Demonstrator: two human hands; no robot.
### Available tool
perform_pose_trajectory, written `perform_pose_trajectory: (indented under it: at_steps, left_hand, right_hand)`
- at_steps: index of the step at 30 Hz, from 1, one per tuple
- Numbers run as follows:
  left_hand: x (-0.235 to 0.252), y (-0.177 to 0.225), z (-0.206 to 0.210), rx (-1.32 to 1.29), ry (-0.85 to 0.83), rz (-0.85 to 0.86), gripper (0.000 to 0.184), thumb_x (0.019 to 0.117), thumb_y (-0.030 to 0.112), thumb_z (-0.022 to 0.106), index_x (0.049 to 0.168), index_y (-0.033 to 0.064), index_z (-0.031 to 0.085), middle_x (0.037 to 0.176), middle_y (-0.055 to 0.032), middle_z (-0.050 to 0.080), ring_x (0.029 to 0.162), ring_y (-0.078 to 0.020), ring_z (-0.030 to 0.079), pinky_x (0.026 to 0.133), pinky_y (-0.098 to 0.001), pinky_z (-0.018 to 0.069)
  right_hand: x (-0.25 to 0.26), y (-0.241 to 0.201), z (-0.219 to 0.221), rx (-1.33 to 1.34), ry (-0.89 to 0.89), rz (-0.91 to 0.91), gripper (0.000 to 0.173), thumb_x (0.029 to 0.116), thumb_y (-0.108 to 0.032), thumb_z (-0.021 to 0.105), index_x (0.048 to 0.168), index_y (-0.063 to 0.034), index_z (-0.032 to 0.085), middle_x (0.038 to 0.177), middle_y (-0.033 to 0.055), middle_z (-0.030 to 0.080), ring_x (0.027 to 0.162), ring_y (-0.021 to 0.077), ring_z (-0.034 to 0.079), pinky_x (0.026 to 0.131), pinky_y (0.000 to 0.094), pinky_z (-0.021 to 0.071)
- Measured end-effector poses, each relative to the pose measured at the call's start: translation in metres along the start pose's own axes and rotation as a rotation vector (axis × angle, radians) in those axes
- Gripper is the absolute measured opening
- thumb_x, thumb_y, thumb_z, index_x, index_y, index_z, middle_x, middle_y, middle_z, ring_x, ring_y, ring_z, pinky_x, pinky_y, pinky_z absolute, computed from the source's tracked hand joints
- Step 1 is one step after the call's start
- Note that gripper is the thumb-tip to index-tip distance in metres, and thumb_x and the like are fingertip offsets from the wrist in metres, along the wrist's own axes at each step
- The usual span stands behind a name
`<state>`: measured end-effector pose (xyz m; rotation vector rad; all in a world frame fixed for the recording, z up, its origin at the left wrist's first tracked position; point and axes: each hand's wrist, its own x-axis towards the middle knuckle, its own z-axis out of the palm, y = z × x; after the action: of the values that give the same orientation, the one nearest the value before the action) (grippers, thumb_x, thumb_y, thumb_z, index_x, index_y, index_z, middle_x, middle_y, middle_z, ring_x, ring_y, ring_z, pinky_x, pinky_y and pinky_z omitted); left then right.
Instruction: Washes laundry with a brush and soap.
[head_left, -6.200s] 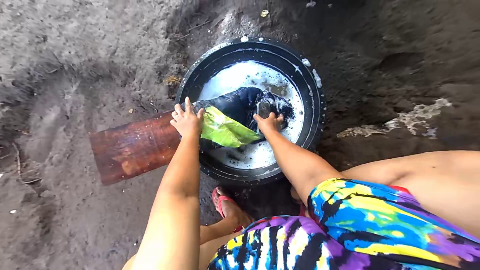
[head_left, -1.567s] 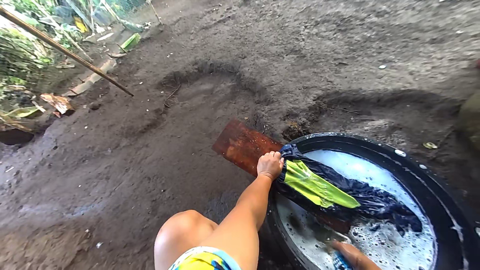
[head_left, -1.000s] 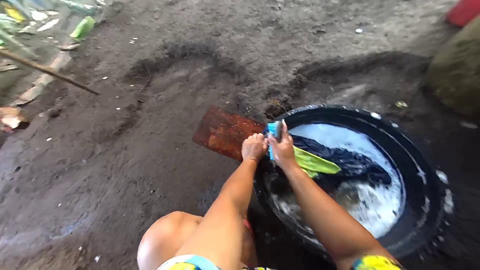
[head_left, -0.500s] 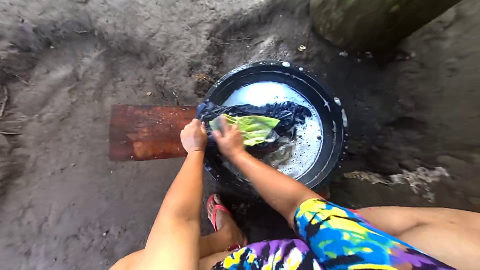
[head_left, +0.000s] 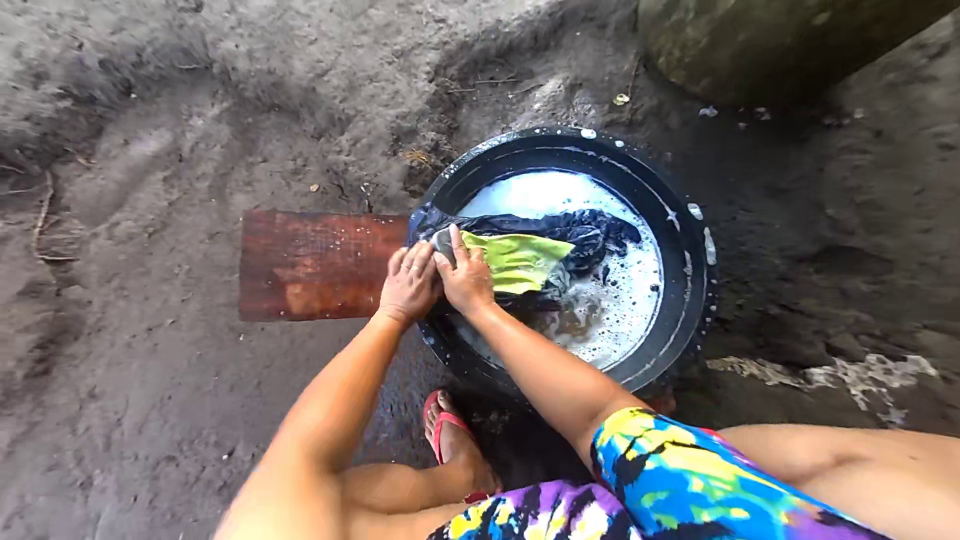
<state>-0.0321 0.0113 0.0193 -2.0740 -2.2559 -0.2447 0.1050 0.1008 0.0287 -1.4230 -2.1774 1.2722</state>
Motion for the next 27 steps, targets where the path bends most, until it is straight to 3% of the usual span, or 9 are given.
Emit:
perform_pose_trajectory:
  at_steps: [2,4,10,13,16,19,22,24,27]
  left_hand:
    - [-0.020,-0.019,-0.012,0.084,-0.357,0.152,0.086,0.0949,0.061,0.058,0.159,0.0073,0.039,0.167,-0.0154,0.032,0.158,-0.0318,0.020,0.127,-0.0617,0.0078]
    - [-0.030,-0.032,-0.027,0.104,-0.501,0.223,0.099,0.0863,0.059,0.074,0.163,0.0132,0.032,0.171,-0.0124,0.024,0.160,-0.0291,0.014,0.125,-0.0659,0.0024]
    - [-0.030,-0.028,-0.022,0.146,-0.379,0.211,0.069,0.0937,0.001,0.065,0.158,0.0114,0.042,0.166,-0.0143,0.034,0.156,-0.0314,0.027,0.121,-0.0720,0.0123]
    - [-0.027,-0.030,-0.017,0.151,-0.325,0.244,0.067,0.0904,-0.004,0.067,0.154,0.0103,0.048,0.162,-0.0154,0.041,0.154,-0.0331,0.033,0.120,-0.0728,0.0161]
    - [-0.028,-0.027,-0.019,0.145,-0.387,0.200,0.049,0.0916,-0.004,0.066,0.139,0.0051,0.062,0.151,-0.0154,0.055,0.149,-0.0357,0.040,0.122,-0.0715,0.0119]
    - [-0.029,-0.031,-0.016,0.113,-0.296,0.227,0.068,0.0876,-0.008,0.069,0.151,0.0083,0.051,0.159,-0.0170,0.046,0.151,-0.0371,0.037,0.118,-0.0744,0.0181]
    - [-0.032,-0.031,-0.012,0.114,-0.254,0.233,0.071,0.0869,-0.008,0.070,0.152,0.0108,0.049,0.160,-0.0171,0.044,0.151,-0.0372,0.037,0.117,-0.0746,0.0199]
    - [-0.031,-0.029,-0.013,0.140,-0.272,0.224,0.073,0.0863,-0.008,0.070,0.153,0.0110,0.048,0.161,-0.0169,0.043,0.152,-0.0362,0.035,0.118,-0.0742,0.0184]
    - [-0.038,-0.011,-0.023,0.151,-0.380,0.145,0.071,0.0893,-0.007,0.066,0.155,0.0099,0.045,0.163,-0.0177,0.038,0.155,-0.0355,0.028,0.119,-0.0751,0.0129]
  right_hand:
    - [0.000,0.000,0.015,-0.069,-0.045,-0.088,0.066,0.1049,-0.057,0.045,0.165,-0.0351,0.025,0.138,0.0284,0.055,0.115,0.0458,0.062,0.089,0.0631,0.0534]
    - [0.007,0.024,0.009,-0.184,-0.052,-0.197,0.066,0.1039,-0.056,0.048,0.163,-0.0346,0.030,0.136,0.0298,0.056,0.114,0.0472,0.062,0.088,0.0631,0.0533]
    - [0.052,0.107,-0.051,-0.225,0.151,0.203,0.068,0.1056,-0.053,0.047,0.165,-0.0274,0.026,0.146,0.0326,0.050,0.127,0.0523,0.055,0.101,0.0679,0.0467]
    - [0.028,0.052,-0.028,-0.226,0.148,0.067,0.066,0.1064,-0.048,0.047,0.164,-0.0208,0.029,0.140,0.0322,0.055,0.118,0.0500,0.061,0.094,0.0650,0.0524]
    - [-0.006,-0.012,0.017,-0.238,-0.077,-0.220,0.067,0.1028,-0.049,0.056,0.163,-0.0313,0.033,0.136,0.0277,0.057,0.113,0.0445,0.063,0.086,0.0603,0.0545]
    - [0.024,0.031,-0.003,-0.245,0.006,-0.184,0.063,0.1013,-0.052,0.056,0.160,-0.0320,0.040,0.136,0.0278,0.060,0.116,0.0467,0.064,0.090,0.0639,0.0539]
    - [0.052,0.098,-0.046,-0.286,0.138,0.122,0.067,0.1026,-0.052,0.053,0.162,-0.0297,0.034,0.141,0.0294,0.056,0.121,0.0492,0.060,0.095,0.0670,0.0503]
    - [0.053,0.099,-0.059,-0.247,0.177,0.264,0.069,0.1021,-0.052,0.054,0.163,-0.0305,0.032,0.142,0.0286,0.053,0.122,0.0478,0.059,0.096,0.0653,0.0499]
    - [0.018,0.050,-0.039,-0.200,0.102,0.104,0.069,0.1025,-0.051,0.054,0.163,-0.0287,0.031,0.140,0.0308,0.055,0.117,0.0493,0.062,0.093,0.0655,0.0522]
